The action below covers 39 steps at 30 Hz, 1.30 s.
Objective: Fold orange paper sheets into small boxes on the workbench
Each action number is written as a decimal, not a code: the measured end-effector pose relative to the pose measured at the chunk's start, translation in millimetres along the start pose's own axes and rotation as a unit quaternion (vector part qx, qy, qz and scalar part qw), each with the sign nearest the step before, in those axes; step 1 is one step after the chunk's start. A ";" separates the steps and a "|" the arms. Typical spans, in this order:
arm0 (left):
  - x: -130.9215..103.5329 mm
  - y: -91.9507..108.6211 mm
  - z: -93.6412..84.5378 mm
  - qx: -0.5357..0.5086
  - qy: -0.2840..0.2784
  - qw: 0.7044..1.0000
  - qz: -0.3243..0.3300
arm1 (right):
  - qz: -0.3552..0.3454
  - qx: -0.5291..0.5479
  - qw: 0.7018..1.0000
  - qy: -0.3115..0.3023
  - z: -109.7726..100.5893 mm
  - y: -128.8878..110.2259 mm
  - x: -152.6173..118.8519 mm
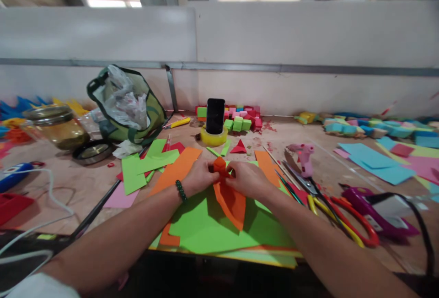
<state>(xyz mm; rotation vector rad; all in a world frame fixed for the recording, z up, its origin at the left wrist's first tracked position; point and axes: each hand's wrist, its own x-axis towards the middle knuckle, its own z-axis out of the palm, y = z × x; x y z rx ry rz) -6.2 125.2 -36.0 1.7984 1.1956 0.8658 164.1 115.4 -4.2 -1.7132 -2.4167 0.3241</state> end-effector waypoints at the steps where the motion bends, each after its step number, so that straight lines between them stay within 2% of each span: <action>1: -0.6 0.7 0.1 0.003 -0.002 1.000 0.007 | -0.005 0.019 1.000 0.009 -0.1 0.8 0.5; 5: -3.3 6.3 1.3 0.013 -0.008 0.999 0.042 | -0.012 0.072 0.997 0.005 -2.1 2.2 3.3; 12: -3.8 10.8 -2.4 0.017 -0.052 0.996 -0.064 | 0.005 0.112 0.994 0.003 -0.6 8.3 7.6; 16: -1.6 2.4 -3.5 0.060 -0.031 0.996 -0.049 | 0.001 0.131 0.991 0.039 2.7 8.4 6.8; 19: 1.6 -4.0 -2.8 0.042 -0.033 0.998 -0.034 | 0.000 0.141 0.989 0.054 4.0 7.8 7.7; 25: 1.9 -0.8 -4.4 0.041 -0.038 0.996 -0.071 | -0.009 0.175 0.984 0.030 7.2 10.6 12.6; 32: 3.2 -4.1 -6.2 0.021 -0.038 0.998 -0.047 | -0.029 0.279 0.958 0.060 6.2 16.1 16.0; 36: 3.4 -3.1 -5.9 -0.007 -0.042 0.998 -0.038 | -0.035 0.316 0.947 0.048 9.2 17.8 17.9; 39: 2.4 -0.1 -6.2 0.017 -0.037 0.998 -0.049 | -0.062 0.352 0.933 0.045 14.3 20.8 21.3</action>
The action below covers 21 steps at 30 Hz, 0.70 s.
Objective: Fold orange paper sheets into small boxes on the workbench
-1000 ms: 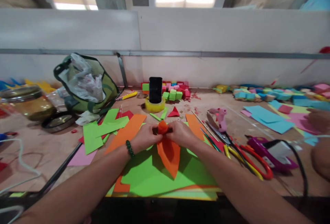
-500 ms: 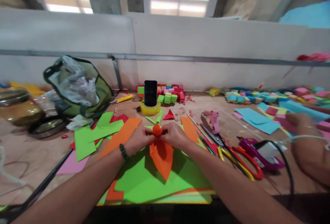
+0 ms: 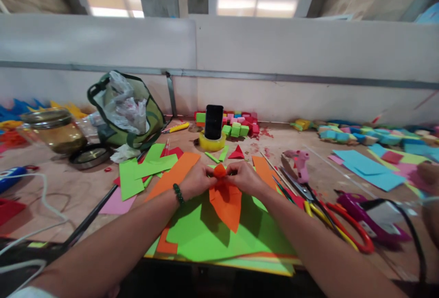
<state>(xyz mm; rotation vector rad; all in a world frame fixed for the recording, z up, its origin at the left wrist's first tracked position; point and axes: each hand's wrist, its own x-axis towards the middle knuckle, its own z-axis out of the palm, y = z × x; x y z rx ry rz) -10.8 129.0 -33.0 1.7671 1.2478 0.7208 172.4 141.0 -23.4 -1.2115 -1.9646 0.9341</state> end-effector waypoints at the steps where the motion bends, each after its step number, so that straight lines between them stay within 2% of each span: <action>1: -0.5 0.6 -0.1 0.016 0.007 1.000 -0.002 | -0.010 0.017 1.000 -0.003 0.7 1.8 0.9; 3: -1.6 0.8 -0.2 0.048 0.018 0.999 0.002 | -0.024 0.046 0.999 -0.003 1.9 3.8 2.2; 6: -2.8 0.0 -0.1 0.070 0.018 0.997 0.004 | -0.009 0.089 0.996 0.012 0.0 -0.3 1.9; 9: -3.9 0.6 0.7 0.079 0.014 0.997 0.017 | 0.001 0.163 0.986 0.028 -9.7 -12.1 -1.1; 12: -5.1 4.1 1.9 0.096 0.023 0.995 0.028 | -0.012 0.201 0.977 0.068 -22.4 -22.4 -4.1; 14: -6.0 7.2 2.5 0.107 0.023 0.994 0.017 | -0.003 0.163 0.985 0.049 -26.0 -23.0 -4.9; 17: -7.0 10.1 2.6 0.123 0.023 0.992 0.006 | 0.008 0.033 0.998 -0.046 -19.9 -15.6 -4.8; 18: -7.1 10.2 2.3 0.125 0.025 0.992 0.007 | 0.012 -0.009 0.998 -0.058 -15.9 -12.8 -4.8; 21: -6.7 8.9 0.2 0.109 0.019 0.994 0.010 | 0.027 -0.092 0.995 -0.034 -5.8 -8.8 -5.0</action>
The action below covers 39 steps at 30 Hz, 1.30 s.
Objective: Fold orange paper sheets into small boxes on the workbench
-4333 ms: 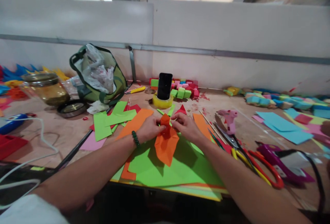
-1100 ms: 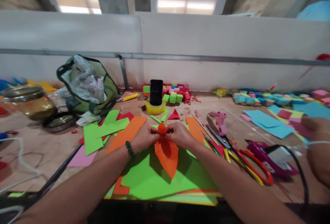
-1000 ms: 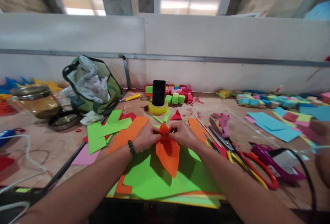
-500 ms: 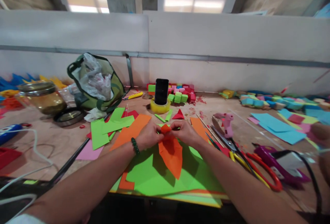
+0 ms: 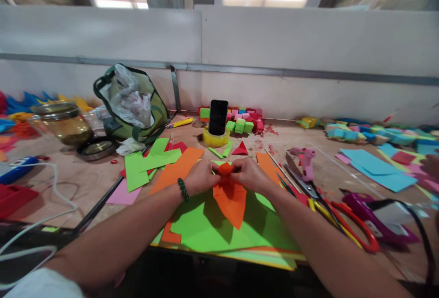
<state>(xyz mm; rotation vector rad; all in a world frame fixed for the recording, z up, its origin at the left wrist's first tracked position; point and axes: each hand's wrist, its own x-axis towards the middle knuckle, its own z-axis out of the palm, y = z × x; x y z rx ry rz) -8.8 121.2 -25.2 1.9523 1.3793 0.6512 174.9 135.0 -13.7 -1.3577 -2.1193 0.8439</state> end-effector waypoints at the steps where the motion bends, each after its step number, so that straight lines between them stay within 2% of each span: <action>1: 0.3 -0.8 -0.8 -0.006 -0.005 1.000 -0.002 | 0.001 -0.016 1.000 0.009 1.5 -0.6 -0.2; 5: 1.0 -3.2 -3.5 -0.002 -0.017 1.000 -0.016 | -0.018 -0.030 0.999 0.021 0.0 -3.6 -1.5; 8: 1.1 -3.5 -2.9 -0.005 -0.016 1.000 -0.025 | -0.021 0.037 0.999 -0.002 -2.5 -2.9 -0.8; 12: 0.7 -2.7 0.1 0.010 -0.008 1.000 -0.015 | 0.047 0.176 0.982 -0.045 -5.1 -1.2 3.5; 15: 0.0 -1.1 1.1 0.044 0.007 0.999 0.005 | 0.079 0.213 0.973 -0.039 -5.5 0.9 6.4; 21: -1.7 2.0 1.5 0.053 0.014 0.998 0.019 | 0.029 0.145 0.986 -0.072 -1.8 6.7 6.4; 24: -2.2 2.7 1.8 0.044 0.010 0.999 0.019 | 0.016 0.112 0.992 -0.062 -0.7 7.0 6.4; 29: -3.2 6.3 -5.1 0.001 -0.063 0.998 -0.008 | -0.031 0.040 0.998 -0.043 -0.7 5.5 6.0; 31: -3.5 7.8 -9.5 -0.010 -0.073 0.997 -0.009 | -0.058 0.000 0.998 -0.035 -0.8 3.9 5.0; 36: -3.5 6.9 -11.1 -0.012 -0.056 0.998 -0.020 | -0.138 -0.133 0.981 0.005 -1.2 -2.4 0.9; 39: -3.8 4.0 -4.5 0.008 -0.029 0.999 -0.010 | -0.134 -0.212 0.968 -0.004 -1.6 -7.1 -2.2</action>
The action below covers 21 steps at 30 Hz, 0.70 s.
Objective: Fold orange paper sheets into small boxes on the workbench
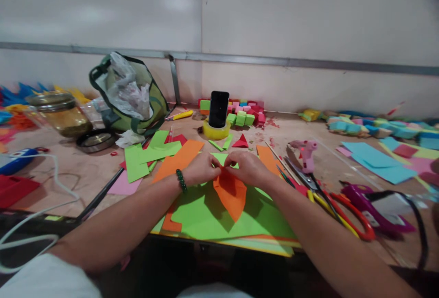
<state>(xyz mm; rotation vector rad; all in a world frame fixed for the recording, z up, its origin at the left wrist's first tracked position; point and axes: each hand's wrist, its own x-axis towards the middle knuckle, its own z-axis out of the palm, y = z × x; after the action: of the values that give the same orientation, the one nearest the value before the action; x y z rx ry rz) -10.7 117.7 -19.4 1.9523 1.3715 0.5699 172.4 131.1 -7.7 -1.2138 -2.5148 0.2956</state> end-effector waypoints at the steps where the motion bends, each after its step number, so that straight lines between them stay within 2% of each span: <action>1: 0.0 -0.9 2.4 0.011 0.013 1.000 0.010 | 0.007 -0.021 1.000 -0.010 -0.8 -1.7 -0.6; 4: 0.1 -2.5 7.1 0.038 0.043 0.998 0.023 | 0.037 -0.068 0.997 -0.021 -2.9 -6.4 -1.5; 8: 1.0 -2.4 7.9 0.036 0.034 0.999 0.021 | 0.066 -0.088 0.994 -0.005 -4.3 -10.1 -1.4; 15: 1.2 3.2 5.6 0.020 0.034 0.999 0.024 | 0.051 -0.120 0.991 -0.038 -3.3 -10.9 -4.5; 18: 0.3 5.9 3.8 -0.049 0.054 0.996 0.045 | 0.073 -0.086 0.994 0.006 -5.0 -9.6 -4.3; 21: 0.5 8.3 3.8 -0.167 0.014 0.986 0.024 | 0.126 -0.023 0.990 0.054 -6.1 -5.8 -2.2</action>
<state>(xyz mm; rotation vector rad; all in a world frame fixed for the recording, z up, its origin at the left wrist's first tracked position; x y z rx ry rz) -2.7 115.3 -15.9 1.7140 1.1618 0.7972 171.8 126.1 -0.6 -1.5273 -2.2887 0.2265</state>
